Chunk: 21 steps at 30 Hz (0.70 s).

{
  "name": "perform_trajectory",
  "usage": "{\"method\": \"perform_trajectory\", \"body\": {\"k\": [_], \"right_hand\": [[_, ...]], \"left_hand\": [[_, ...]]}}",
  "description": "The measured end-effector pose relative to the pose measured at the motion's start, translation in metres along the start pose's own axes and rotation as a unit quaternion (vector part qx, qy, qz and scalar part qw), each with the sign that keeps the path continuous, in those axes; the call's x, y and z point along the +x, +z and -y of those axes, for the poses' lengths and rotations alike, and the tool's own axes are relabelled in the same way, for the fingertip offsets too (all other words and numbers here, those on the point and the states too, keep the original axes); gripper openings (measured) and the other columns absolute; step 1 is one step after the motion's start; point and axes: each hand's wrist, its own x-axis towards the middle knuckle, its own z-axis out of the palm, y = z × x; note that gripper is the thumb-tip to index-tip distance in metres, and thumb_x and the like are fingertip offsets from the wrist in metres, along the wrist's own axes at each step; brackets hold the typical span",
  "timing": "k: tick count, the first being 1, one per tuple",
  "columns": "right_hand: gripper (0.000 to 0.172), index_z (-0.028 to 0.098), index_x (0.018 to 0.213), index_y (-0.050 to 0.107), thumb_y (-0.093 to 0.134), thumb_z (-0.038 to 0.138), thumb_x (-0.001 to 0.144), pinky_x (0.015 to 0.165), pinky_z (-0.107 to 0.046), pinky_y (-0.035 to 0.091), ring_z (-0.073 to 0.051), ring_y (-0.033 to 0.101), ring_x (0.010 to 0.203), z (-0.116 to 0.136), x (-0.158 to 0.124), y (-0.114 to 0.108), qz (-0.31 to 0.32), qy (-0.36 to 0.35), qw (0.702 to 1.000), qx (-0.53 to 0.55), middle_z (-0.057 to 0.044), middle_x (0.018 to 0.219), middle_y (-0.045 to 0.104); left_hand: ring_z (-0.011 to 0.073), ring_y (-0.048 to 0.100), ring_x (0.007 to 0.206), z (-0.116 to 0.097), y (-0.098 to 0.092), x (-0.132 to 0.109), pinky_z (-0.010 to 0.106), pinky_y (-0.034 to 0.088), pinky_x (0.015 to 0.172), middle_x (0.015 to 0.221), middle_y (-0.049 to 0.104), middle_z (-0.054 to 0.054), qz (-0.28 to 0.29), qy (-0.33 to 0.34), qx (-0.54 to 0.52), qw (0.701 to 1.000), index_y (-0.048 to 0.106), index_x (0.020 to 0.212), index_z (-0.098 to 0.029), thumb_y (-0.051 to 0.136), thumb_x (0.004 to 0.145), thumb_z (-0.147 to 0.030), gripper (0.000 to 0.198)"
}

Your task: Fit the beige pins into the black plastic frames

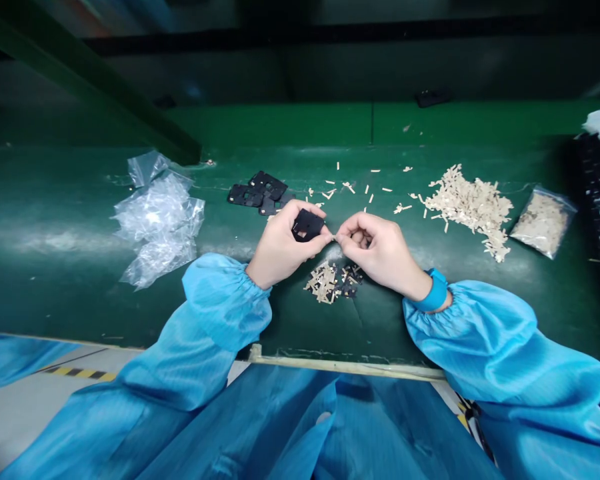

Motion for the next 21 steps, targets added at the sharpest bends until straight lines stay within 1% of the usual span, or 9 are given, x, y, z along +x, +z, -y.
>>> {"method": "perform_trajectory", "body": {"k": [2, 4, 7, 10, 12, 14, 17, 19, 21], "right_hand": [[0.015, 0.018, 0.085, 0.068, 0.070, 0.032, 0.089, 0.054, -0.027, 0.040, -0.011, 0.050, 0.059, 0.0014, -0.0010, 0.0009, -0.003, 0.000, 1.000, -0.001, -0.001, 0.071, 0.063], [0.015, 0.017, 0.084, 0.068, 0.071, 0.032, 0.088, 0.053, -0.027, 0.039, -0.011, 0.049, 0.058, 0.0034, -0.0018, 0.0025, -0.014, 0.000, 1.000, 0.000, -0.001, 0.072, 0.064], [0.014, 0.018, 0.083, 0.070, 0.071, 0.031, 0.087, 0.053, -0.027, 0.039, -0.011, 0.048, 0.059, 0.0051, -0.0021, 0.0052, -0.036, -0.008, 0.999, -0.013, -0.002, 0.072, 0.065], [0.013, 0.018, 0.082, 0.070, 0.070, 0.030, 0.087, 0.053, -0.027, 0.039, -0.012, 0.049, 0.060, 0.0049, -0.0019, 0.0071, -0.054, -0.019, 0.998, -0.027, -0.002, 0.072, 0.065], [0.012, 0.018, 0.082, 0.070, 0.069, 0.029, 0.087, 0.052, -0.026, 0.039, -0.012, 0.048, 0.058, 0.0046, -0.0020, 0.0077, -0.061, -0.030, 0.997, -0.042, -0.001, 0.068, 0.062], [0.009, 0.018, 0.082, 0.070, 0.069, 0.026, 0.087, 0.053, -0.027, 0.039, -0.011, 0.048, 0.057, 0.0047, -0.0025, 0.0079, -0.060, -0.046, 0.995, -0.063, 0.000, 0.067, 0.059], [0.007, 0.018, 0.083, 0.070, 0.069, 0.024, 0.087, 0.054, -0.027, 0.039, -0.011, 0.047, 0.057, 0.0050, -0.0033, 0.0078, -0.051, -0.057, 0.994, -0.078, 0.000, 0.069, 0.060], [0.008, 0.019, 0.083, 0.070, 0.069, 0.026, 0.086, 0.054, -0.027, 0.039, -0.011, 0.048, 0.058, 0.0046, -0.0031, 0.0073, -0.046, -0.045, 0.996, -0.064, -0.001, 0.070, 0.061], [0.010, 0.019, 0.083, 0.069, 0.070, 0.028, 0.086, 0.054, -0.027, 0.040, -0.012, 0.050, 0.059, 0.0033, -0.0020, 0.0064, -0.054, -0.020, 0.998, -0.024, -0.002, 0.070, 0.062]], "left_hand": [[0.0133, 0.069, 0.082, 0.0001, 0.0013, -0.0003, 0.028, 0.054, 0.079, 0.089, 0.072, -0.001, -0.006, -0.006, -0.027, 1.000, 0.060, 0.107, -0.021, 0.073, 0.081, -0.018, 0.029], [0.0140, 0.071, 0.086, -0.0001, 0.0031, -0.0010, 0.029, 0.054, 0.083, 0.091, 0.073, 0.000, -0.017, -0.009, -0.039, 0.999, 0.058, 0.109, -0.021, 0.073, 0.082, -0.017, 0.031], [0.0148, 0.072, 0.089, -0.0016, 0.0054, -0.0027, 0.030, 0.055, 0.086, 0.095, 0.075, 0.001, -0.032, 0.000, -0.015, 0.999, 0.060, 0.108, -0.022, 0.073, 0.082, -0.016, 0.030], [0.0151, 0.073, 0.089, -0.0037, 0.0062, -0.0047, 0.030, 0.055, 0.086, 0.096, 0.075, 0.001, -0.030, 0.000, -0.009, 0.999, 0.061, 0.108, -0.022, 0.072, 0.083, -0.016, 0.027], [0.0155, 0.073, 0.090, -0.0047, 0.0063, -0.0054, 0.030, 0.055, 0.087, 0.094, 0.076, 0.001, -0.028, -0.010, -0.015, 0.999, 0.061, 0.108, -0.022, 0.072, 0.083, -0.016, 0.028], [0.0157, 0.072, 0.088, -0.0052, 0.0062, -0.0056, 0.031, 0.055, 0.086, 0.092, 0.076, 0.000, -0.030, -0.016, -0.010, 0.999, 0.061, 0.107, -0.022, 0.072, 0.082, -0.016, 0.028], [0.0155, 0.071, 0.084, -0.0053, 0.0058, -0.0045, 0.030, 0.055, 0.082, 0.091, 0.074, 0.000, -0.032, -0.014, 0.008, 0.999, 0.063, 0.105, -0.021, 0.073, 0.080, -0.017, 0.028], [0.0149, 0.070, 0.082, -0.0043, 0.0040, -0.0028, 0.029, 0.055, 0.081, 0.092, 0.073, 0.000, -0.033, -0.007, 0.010, 0.999, 0.063, 0.105, -0.021, 0.073, 0.079, -0.016, 0.028], [0.0145, 0.068, 0.081, -0.0017, -0.0002, 0.0000, 0.028, 0.054, 0.077, 0.091, 0.072, 0.000, -0.054, -0.001, 0.010, 0.998, 0.063, 0.104, -0.021, 0.072, 0.080, -0.016, 0.026]]}}
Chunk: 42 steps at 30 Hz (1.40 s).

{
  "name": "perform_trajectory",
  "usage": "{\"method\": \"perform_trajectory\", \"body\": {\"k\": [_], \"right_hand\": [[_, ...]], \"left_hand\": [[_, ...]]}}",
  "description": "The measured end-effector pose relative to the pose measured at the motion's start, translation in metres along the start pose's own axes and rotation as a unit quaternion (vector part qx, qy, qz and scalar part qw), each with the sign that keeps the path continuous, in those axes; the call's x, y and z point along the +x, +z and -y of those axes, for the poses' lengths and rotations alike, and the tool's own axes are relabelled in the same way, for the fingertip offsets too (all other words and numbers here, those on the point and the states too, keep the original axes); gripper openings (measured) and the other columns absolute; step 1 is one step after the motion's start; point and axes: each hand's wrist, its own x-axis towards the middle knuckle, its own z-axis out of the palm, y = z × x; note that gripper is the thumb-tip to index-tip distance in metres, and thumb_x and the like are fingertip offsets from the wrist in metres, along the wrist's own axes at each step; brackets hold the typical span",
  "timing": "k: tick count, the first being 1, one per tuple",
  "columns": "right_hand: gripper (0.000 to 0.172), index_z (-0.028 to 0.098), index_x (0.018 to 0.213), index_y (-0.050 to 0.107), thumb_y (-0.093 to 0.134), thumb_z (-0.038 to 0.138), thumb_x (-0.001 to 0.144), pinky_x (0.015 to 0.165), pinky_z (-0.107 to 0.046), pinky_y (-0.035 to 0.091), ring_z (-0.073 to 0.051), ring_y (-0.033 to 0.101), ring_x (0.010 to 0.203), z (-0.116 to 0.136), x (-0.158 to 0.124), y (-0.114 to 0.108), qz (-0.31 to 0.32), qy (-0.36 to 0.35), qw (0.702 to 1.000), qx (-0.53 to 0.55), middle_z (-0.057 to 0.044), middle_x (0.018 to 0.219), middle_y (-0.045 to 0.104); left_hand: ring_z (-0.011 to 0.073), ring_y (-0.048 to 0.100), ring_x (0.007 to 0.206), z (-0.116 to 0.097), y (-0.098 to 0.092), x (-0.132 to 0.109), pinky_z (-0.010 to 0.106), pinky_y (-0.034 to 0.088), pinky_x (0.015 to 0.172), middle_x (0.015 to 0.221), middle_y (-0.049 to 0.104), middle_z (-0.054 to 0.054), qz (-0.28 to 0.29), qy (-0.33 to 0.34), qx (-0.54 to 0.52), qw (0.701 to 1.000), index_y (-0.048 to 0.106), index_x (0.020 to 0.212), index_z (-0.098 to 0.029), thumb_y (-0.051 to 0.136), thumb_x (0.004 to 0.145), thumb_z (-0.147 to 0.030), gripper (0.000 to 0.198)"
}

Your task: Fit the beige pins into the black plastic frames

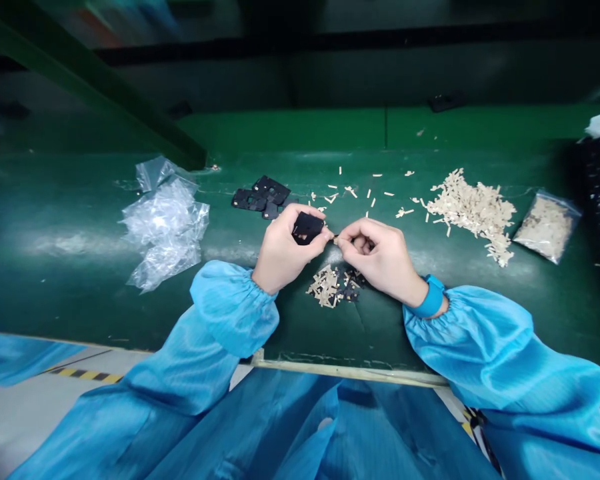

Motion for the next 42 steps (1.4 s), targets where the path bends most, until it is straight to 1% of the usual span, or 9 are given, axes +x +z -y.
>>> {"method": "perform_trajectory", "body": {"k": [3, 5, 7, 11, 14, 22, 29, 34, 42], "right_hand": [[0.011, 0.020, 0.085, 0.067, 0.070, 0.030, 0.085, 0.055, -0.028, 0.042, -0.014, 0.055, 0.062, -0.003, 0.003, -0.001, -0.021, 0.041, 0.997, 0.060, -0.003, 0.074, 0.065], [0.010, 0.020, 0.086, 0.067, 0.069, 0.030, 0.086, 0.056, -0.028, 0.043, -0.014, 0.056, 0.063, -0.004, 0.004, -0.002, -0.019, 0.038, 0.997, 0.057, -0.004, 0.076, 0.066], [0.007, 0.020, 0.084, 0.067, 0.067, 0.027, 0.087, 0.056, -0.028, 0.043, -0.013, 0.054, 0.062, -0.004, 0.005, -0.003, -0.018, 0.008, 1.000, 0.013, -0.003, 0.078, 0.065], [0.007, 0.020, 0.086, 0.068, 0.062, 0.021, 0.091, 0.055, -0.028, 0.039, -0.012, 0.048, 0.059, -0.001, 0.005, -0.006, 0.012, -0.078, 0.991, -0.104, -0.001, 0.072, 0.058], [0.008, 0.020, 0.089, 0.067, 0.060, 0.018, 0.092, 0.056, -0.027, 0.039, -0.012, 0.048, 0.059, 0.000, 0.005, -0.007, 0.039, -0.112, 0.984, -0.135, 0.000, 0.071, 0.055], [0.009, 0.019, 0.089, 0.066, 0.059, 0.016, 0.093, 0.057, -0.027, 0.039, -0.012, 0.048, 0.059, -0.001, 0.003, -0.006, 0.050, -0.137, 0.979, -0.140, 0.000, 0.073, 0.055], [0.007, 0.020, 0.089, 0.066, 0.060, 0.019, 0.093, 0.057, -0.028, 0.039, -0.012, 0.047, 0.058, -0.001, 0.002, -0.005, 0.048, -0.120, 0.983, -0.131, 0.001, 0.071, 0.054], [0.004, 0.021, 0.092, 0.066, 0.064, 0.025, 0.091, 0.056, -0.029, 0.041, -0.013, 0.049, 0.056, -0.001, 0.000, -0.003, -0.011, -0.073, 0.991, -0.108, 0.000, 0.071, 0.058], [0.016, 0.020, 0.094, 0.070, 0.065, 0.034, 0.093, 0.052, -0.028, 0.038, -0.013, 0.049, 0.056, -0.007, -0.003, 0.001, 0.009, -0.013, 0.998, -0.062, -0.001, 0.068, 0.062]], "left_hand": [[0.0136, 0.065, 0.073, 0.006, -0.010, 0.006, 0.027, 0.053, 0.072, 0.089, 0.071, 0.001, -0.067, -0.005, 0.023, 0.997, 0.063, 0.105, -0.022, 0.068, 0.085, -0.021, 0.020], [0.0136, 0.064, 0.069, 0.008, -0.016, 0.009, 0.028, 0.052, 0.071, 0.087, 0.071, 0.000, -0.087, -0.010, 0.060, 0.994, 0.064, 0.104, -0.023, 0.066, 0.089, -0.026, 0.016], [0.0150, 0.067, 0.074, 0.007, -0.019, 0.009, 0.029, 0.053, 0.076, 0.088, 0.072, -0.001, -0.068, 0.001, 0.095, 0.993, 0.064, 0.104, -0.023, 0.069, 0.087, -0.025, 0.018], [0.0171, 0.073, 0.099, -0.002, -0.015, 0.003, 0.030, 0.053, 0.092, 0.105, 0.076, 0.000, 0.021, 0.046, 0.088, 0.995, 0.061, 0.112, -0.024, 0.068, 0.085, -0.013, 0.030], [0.0156, 0.074, 0.099, -0.006, -0.009, -0.002, 0.028, 0.054, 0.092, 0.103, 0.077, -0.001, 0.066, 0.067, 0.075, 0.993, 0.061, 0.113, -0.025, 0.067, 0.088, -0.015, 0.028], [0.0136, 0.073, 0.089, -0.001, -0.004, -0.003, 0.025, 0.054, 0.084, 0.099, 0.076, -0.001, 0.072, 0.096, 0.105, 0.987, 0.062, 0.112, -0.023, 0.066, 0.086, -0.014, 0.027], [0.0135, 0.072, 0.086, -0.002, -0.003, -0.004, 0.025, 0.053, 0.083, 0.097, 0.075, 0.000, 0.068, 0.096, 0.114, 0.987, 0.063, 0.111, -0.023, 0.064, 0.086, -0.014, 0.027], [0.0118, 0.068, 0.073, -0.002, -0.001, -0.004, 0.025, 0.053, 0.076, 0.096, 0.074, 0.000, 0.041, 0.081, 0.114, 0.989, 0.064, 0.110, -0.024, 0.066, 0.083, -0.014, 0.029], [0.0100, 0.065, 0.067, -0.005, 0.002, -0.011, 0.025, 0.053, 0.074, 0.095, 0.074, 0.000, 0.021, 0.122, 0.123, 0.985, 0.063, 0.112, -0.023, 0.065, 0.086, -0.016, 0.028]]}}
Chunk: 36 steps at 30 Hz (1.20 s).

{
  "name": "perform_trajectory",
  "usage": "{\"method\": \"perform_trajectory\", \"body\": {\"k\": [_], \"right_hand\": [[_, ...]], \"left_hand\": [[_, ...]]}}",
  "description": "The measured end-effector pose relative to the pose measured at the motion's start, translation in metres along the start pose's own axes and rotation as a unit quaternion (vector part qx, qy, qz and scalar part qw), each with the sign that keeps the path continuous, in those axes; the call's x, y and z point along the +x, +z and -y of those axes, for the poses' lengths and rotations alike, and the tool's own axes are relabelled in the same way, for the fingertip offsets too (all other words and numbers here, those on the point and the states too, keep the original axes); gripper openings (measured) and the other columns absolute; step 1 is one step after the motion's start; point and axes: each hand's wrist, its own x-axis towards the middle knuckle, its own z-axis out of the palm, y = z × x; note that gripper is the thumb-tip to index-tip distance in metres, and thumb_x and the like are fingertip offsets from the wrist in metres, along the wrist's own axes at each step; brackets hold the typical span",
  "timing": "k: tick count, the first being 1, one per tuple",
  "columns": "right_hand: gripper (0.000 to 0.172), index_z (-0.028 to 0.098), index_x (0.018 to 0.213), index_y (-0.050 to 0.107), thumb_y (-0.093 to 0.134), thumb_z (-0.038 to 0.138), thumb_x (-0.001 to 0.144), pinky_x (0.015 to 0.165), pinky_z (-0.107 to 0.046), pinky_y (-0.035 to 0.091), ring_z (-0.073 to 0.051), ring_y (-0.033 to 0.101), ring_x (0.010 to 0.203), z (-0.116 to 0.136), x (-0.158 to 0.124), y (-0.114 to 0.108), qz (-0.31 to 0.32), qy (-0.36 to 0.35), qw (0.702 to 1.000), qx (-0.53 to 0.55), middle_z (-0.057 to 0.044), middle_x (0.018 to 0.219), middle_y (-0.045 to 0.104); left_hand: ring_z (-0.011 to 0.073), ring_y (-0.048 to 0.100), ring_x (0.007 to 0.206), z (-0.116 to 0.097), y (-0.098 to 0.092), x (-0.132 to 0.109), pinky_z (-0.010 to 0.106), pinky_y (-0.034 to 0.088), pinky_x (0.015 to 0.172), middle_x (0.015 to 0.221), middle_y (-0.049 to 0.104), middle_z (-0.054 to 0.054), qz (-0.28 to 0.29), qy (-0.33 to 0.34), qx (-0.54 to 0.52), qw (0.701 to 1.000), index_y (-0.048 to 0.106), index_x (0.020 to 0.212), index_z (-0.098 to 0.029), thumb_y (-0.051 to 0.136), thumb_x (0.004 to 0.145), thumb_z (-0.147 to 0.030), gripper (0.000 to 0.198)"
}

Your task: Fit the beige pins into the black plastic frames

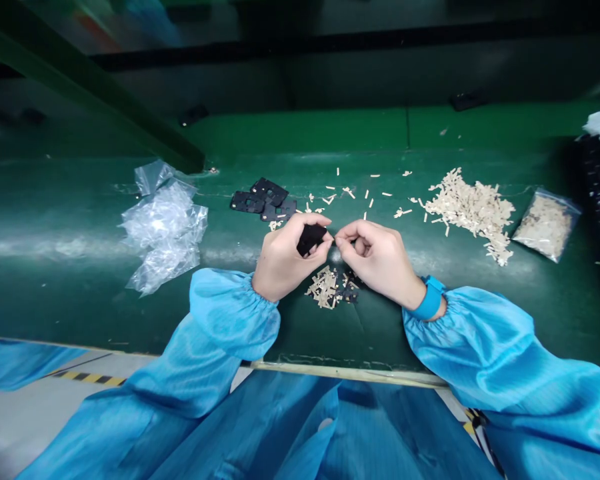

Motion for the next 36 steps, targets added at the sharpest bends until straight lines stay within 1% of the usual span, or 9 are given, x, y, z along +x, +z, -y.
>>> {"method": "perform_trajectory", "body": {"k": [7, 11, 15, 18, 23, 29, 31, 33, 36], "right_hand": [[0.016, 0.019, 0.095, 0.072, 0.066, 0.033, 0.092, 0.052, -0.028, 0.039, -0.013, 0.049, 0.056, 0.001, 0.000, -0.001, 0.007, 0.006, 1.000, 0.018, -0.003, 0.070, 0.066], [0.013, 0.018, 0.093, 0.072, 0.067, 0.030, 0.091, 0.052, -0.027, 0.037, -0.012, 0.047, 0.055, 0.000, 0.000, 0.001, 0.002, 0.008, 1.000, 0.029, -0.002, 0.069, 0.065], [0.010, 0.018, 0.089, 0.070, 0.066, 0.028, 0.090, 0.052, -0.026, 0.036, -0.011, 0.048, 0.054, -0.001, 0.000, 0.003, -0.010, 0.011, 0.999, 0.035, 0.000, 0.065, 0.062], [0.010, 0.018, 0.088, 0.068, 0.065, 0.027, 0.090, 0.053, -0.027, 0.037, -0.011, 0.050, 0.055, 0.000, 0.001, 0.002, -0.010, 0.016, 0.999, 0.037, 0.000, 0.066, 0.062], [0.014, 0.018, 0.095, 0.071, 0.066, 0.031, 0.090, 0.054, -0.027, 0.040, -0.012, 0.054, 0.058, 0.001, 0.001, 0.001, 0.004, 0.032, 0.998, 0.052, -0.004, 0.077, 0.069], [0.007, 0.018, 0.082, 0.067, 0.067, 0.025, 0.084, 0.051, -0.026, 0.037, -0.011, 0.049, 0.053, 0.004, 0.001, 0.003, -0.005, 0.041, 0.998, 0.047, -0.001, 0.067, 0.064], [0.003, 0.018, 0.081, 0.066, 0.067, 0.021, 0.082, 0.051, -0.026, 0.037, -0.011, 0.049, 0.053, 0.002, 0.004, 0.001, -0.031, 0.042, 0.998, 0.041, 0.000, 0.068, 0.064], [0.001, 0.019, 0.083, 0.066, 0.066, 0.020, 0.083, 0.052, -0.026, 0.038, -0.011, 0.051, 0.054, -0.001, 0.007, -0.002, -0.086, 0.045, 0.995, 0.036, -0.001, 0.072, 0.066], [0.011, 0.020, 0.080, 0.067, 0.063, 0.025, 0.090, 0.055, -0.028, 0.040, -0.013, 0.052, 0.056, -0.007, 0.013, -0.010, -0.150, 0.036, 0.988, -0.007, -0.001, 0.069, 0.064]], "left_hand": [[0.0110, 0.070, 0.074, 0.002, 0.003, -0.002, 0.023, 0.054, 0.074, 0.098, 0.075, 0.000, -0.006, 0.014, 0.032, 0.999, 0.063, 0.115, -0.023, 0.064, 0.088, -0.016, 0.028], [0.0125, 0.073, 0.085, 0.002, 0.003, -0.002, 0.023, 0.055, 0.078, 0.103, 0.076, 0.001, -0.009, 0.022, 0.035, 0.999, 0.063, 0.115, -0.022, 0.064, 0.087, -0.015, 0.029], [0.0128, 0.074, 0.089, 0.000, 0.003, -0.002, 0.022, 0.056, 0.081, 0.105, 0.076, 0.001, -0.014, 0.012, 0.035, 0.999, 0.064, 0.114, -0.022, 0.065, 0.087, -0.016, 0.028], [0.0132, 0.074, 0.090, -0.001, 0.003, 0.000, 0.023, 0.057, 0.083, 0.104, 0.076, 0.001, -0.012, 0.000, 0.027, 1.000, 0.064, 0.113, -0.022, 0.067, 0.086, -0.016, 0.027], [0.0136, 0.074, 0.093, -0.001, 0.004, 0.000, 0.023, 0.057, 0.084, 0.105, 0.076, 0.002, -0.029, -0.002, 0.020, 0.999, 0.064, 0.112, -0.021, 0.068, 0.085, -0.015, 0.028], [0.0127, 0.074, 0.089, -0.002, 0.004, -0.002, 0.023, 0.056, 0.082, 0.104, 0.076, 0.001, -0.011, 0.000, 0.020, 1.000, 0.064, 0.114, -0.022, 0.066, 0.086, -0.016, 0.028], [0.0125, 0.074, 0.089, -0.001, 0.004, -0.002, 0.022, 0.056, 0.083, 0.104, 0.076, 0.000, -0.015, 0.001, 0.015, 1.000, 0.064, 0.114, -0.022, 0.067, 0.085, -0.014, 0.030], [0.0118, 0.073, 0.089, 0.001, 0.004, -0.002, 0.022, 0.056, 0.083, 0.102, 0.076, 0.000, -0.034, -0.002, 0.010, 0.999, 0.063, 0.114, -0.022, 0.067, 0.084, -0.012, 0.032], [0.0091, 0.072, 0.078, 0.004, 0.005, -0.002, 0.020, 0.055, 0.077, 0.094, 0.076, -0.002, -0.060, -0.004, 0.018, 0.998, 0.062, 0.117, -0.022, 0.066, 0.084, -0.010, 0.036]]}}
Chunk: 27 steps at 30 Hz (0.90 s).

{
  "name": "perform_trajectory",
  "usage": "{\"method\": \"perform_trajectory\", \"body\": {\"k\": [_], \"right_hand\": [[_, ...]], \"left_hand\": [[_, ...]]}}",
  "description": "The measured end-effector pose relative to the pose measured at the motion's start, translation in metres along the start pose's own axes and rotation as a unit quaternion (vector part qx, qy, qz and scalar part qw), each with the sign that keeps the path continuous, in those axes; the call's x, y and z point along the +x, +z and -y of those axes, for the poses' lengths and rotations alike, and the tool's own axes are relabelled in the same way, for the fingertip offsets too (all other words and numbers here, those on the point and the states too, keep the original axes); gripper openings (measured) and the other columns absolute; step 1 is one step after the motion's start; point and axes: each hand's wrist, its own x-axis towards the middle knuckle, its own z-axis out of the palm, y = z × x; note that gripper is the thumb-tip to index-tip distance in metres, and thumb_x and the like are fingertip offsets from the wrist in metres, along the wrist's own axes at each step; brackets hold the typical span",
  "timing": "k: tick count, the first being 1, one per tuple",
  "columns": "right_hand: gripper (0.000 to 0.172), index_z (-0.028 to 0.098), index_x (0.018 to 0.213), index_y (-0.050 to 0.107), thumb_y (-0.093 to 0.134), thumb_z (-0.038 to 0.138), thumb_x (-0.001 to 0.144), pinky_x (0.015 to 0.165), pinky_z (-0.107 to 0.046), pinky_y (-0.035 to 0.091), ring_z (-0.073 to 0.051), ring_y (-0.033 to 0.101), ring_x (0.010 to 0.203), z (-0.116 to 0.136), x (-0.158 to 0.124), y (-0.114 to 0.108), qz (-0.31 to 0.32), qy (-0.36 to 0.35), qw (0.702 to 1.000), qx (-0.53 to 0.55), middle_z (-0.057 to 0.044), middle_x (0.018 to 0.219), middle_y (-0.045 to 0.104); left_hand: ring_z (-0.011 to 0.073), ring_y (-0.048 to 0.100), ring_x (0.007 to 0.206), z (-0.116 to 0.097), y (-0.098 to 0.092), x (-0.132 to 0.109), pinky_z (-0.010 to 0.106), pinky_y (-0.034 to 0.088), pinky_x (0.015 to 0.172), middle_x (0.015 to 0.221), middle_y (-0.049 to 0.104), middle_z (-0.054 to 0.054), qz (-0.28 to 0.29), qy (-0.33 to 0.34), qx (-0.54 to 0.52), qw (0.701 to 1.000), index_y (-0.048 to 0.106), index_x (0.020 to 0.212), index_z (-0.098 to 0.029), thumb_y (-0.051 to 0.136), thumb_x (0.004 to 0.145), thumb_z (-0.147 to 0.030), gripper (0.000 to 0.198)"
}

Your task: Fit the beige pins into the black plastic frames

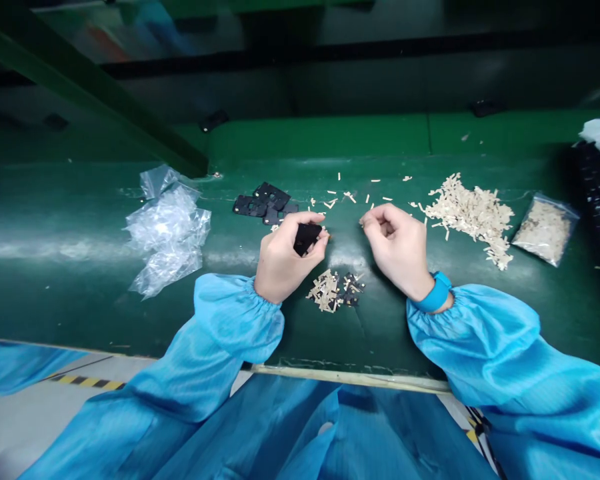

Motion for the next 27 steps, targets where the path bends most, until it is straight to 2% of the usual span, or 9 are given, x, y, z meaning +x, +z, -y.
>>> {"method": "perform_trajectory", "body": {"k": [3, 6, 10, 13, 16, 19, 21, 25, 27], "right_hand": [[0.008, 0.021, 0.083, 0.067, 0.065, 0.025, 0.089, 0.059, -0.030, 0.042, -0.014, 0.052, 0.060, 0.001, 0.002, -0.002, -0.007, -0.055, 0.997, -0.057, -0.002, 0.073, 0.062], [0.005, 0.020, 0.092, 0.068, 0.066, 0.022, 0.088, 0.060, -0.030, 0.043, -0.014, 0.052, 0.063, 0.009, -0.004, 0.000, 0.030, -0.076, 0.996, -0.038, -0.003, 0.084, 0.062], [0.014, 0.019, 0.084, 0.067, 0.067, 0.032, 0.090, 0.055, -0.029, 0.040, -0.013, 0.052, 0.061, 0.017, -0.013, 0.006, 0.121, 0.018, 0.990, 0.067, -0.001, 0.073, 0.061], [0.017, 0.019, 0.085, 0.066, 0.068, 0.035, 0.087, 0.055, -0.028, 0.040, -0.013, 0.052, 0.060, 0.017, -0.015, 0.009, 0.135, 0.070, 0.983, 0.107, -0.001, 0.071, 0.062], [0.014, 0.018, 0.081, 0.065, 0.069, 0.031, 0.084, 0.055, -0.027, 0.039, -0.012, 0.051, 0.060, 0.017, -0.013, 0.008, 0.138, 0.088, 0.978, 0.130, -0.001, 0.069, 0.061], [0.012, 0.018, 0.078, 0.064, 0.071, 0.028, 0.080, 0.053, -0.026, 0.037, -0.011, 0.048, 0.058, 0.018, -0.010, 0.005, 0.135, 0.100, 0.973, 0.158, 0.001, 0.065, 0.058], [0.013, 0.018, 0.078, 0.064, 0.071, 0.028, 0.080, 0.051, -0.025, 0.034, -0.009, 0.044, 0.054, 0.019, -0.008, 0.003, 0.129, 0.115, 0.969, 0.178, 0.003, 0.062, 0.054], [0.016, 0.017, 0.080, 0.065, 0.072, 0.031, 0.082, 0.049, -0.024, 0.032, -0.008, 0.042, 0.053, 0.022, -0.006, 0.000, 0.157, 0.129, 0.958, 0.204, 0.003, 0.066, 0.057], [0.018, 0.017, 0.081, 0.065, 0.073, 0.033, 0.081, 0.049, -0.024, 0.032, -0.008, 0.043, 0.055, 0.024, -0.006, -0.001, 0.175, 0.121, 0.956, 0.203, 0.001, 0.069, 0.059]], "left_hand": [[0.0086, 0.071, 0.073, 0.001, 0.001, 0.000, 0.021, 0.055, 0.073, 0.094, 0.076, -0.002, -0.014, 0.020, 0.030, 0.999, 0.062, 0.118, -0.023, 0.065, 0.085, -0.011, 0.036], [0.0084, 0.070, 0.070, -0.001, 0.001, -0.001, 0.021, 0.054, 0.071, 0.097, 0.077, -0.002, -0.028, 0.052, 0.068, 0.996, 0.063, 0.117, -0.022, 0.064, 0.086, -0.011, 0.033], [0.0103, 0.072, 0.075, -0.002, 0.002, -0.002, 0.022, 0.054, 0.075, 0.097, 0.077, -0.002, -0.037, 0.090, 0.109, 0.989, 0.063, 0.118, -0.022, 0.066, 0.086, -0.014, 0.033], [0.0131, 0.074, 0.085, -0.002, 0.003, -0.005, 0.023, 0.054, 0.078, 0.098, 0.077, 0.000, -0.025, 0.112, 0.135, 0.984, 0.062, 0.120, -0.023, 0.066, 0.089, -0.018, 0.032], [0.0130, 0.073, 0.083, -0.003, 0.003, -0.006, 0.023, 0.053, 0.075, 0.096, 0.076, -0.001, -0.002, 0.112, 0.135, 0.984, 0.061, 0.120, -0.024, 0.066, 0.090, -0.022, 0.031], [0.0106, 0.070, 0.072, -0.005, 0.000, -0.006, 0.023, 0.053, 0.071, 0.095, 0.076, -0.002, 0.015, 0.090, 0.084, 0.992, 0.060, 0.120, -0.023, 0.071, 0.089, -0.028, 0.034], [0.0094, 0.068, 0.068, -0.006, -0.002, -0.003, 0.023, 0.054, 0.072, 0.096, 0.076, -0.001, 0.018, 0.051, 0.025, 0.998, 0.060, 0.120, -0.022, 0.071, 0.088, -0.029, 0.034], [0.0122, 0.073, 0.091, -0.005, -0.003, 0.003, 0.025, 0.055, 0.089, 0.100, 0.076, 0.001, 0.036, -0.045, -0.084, 0.995, 0.060, 0.118, -0.022, 0.067, 0.091, -0.021, 0.028], [0.0137, 0.073, 0.094, -0.003, -0.002, 0.005, 0.027, 0.056, 0.091, 0.099, 0.076, 0.001, 0.054, -0.073, -0.120, 0.989, 0.061, 0.115, -0.021, 0.069, 0.088, -0.019, 0.029]]}}
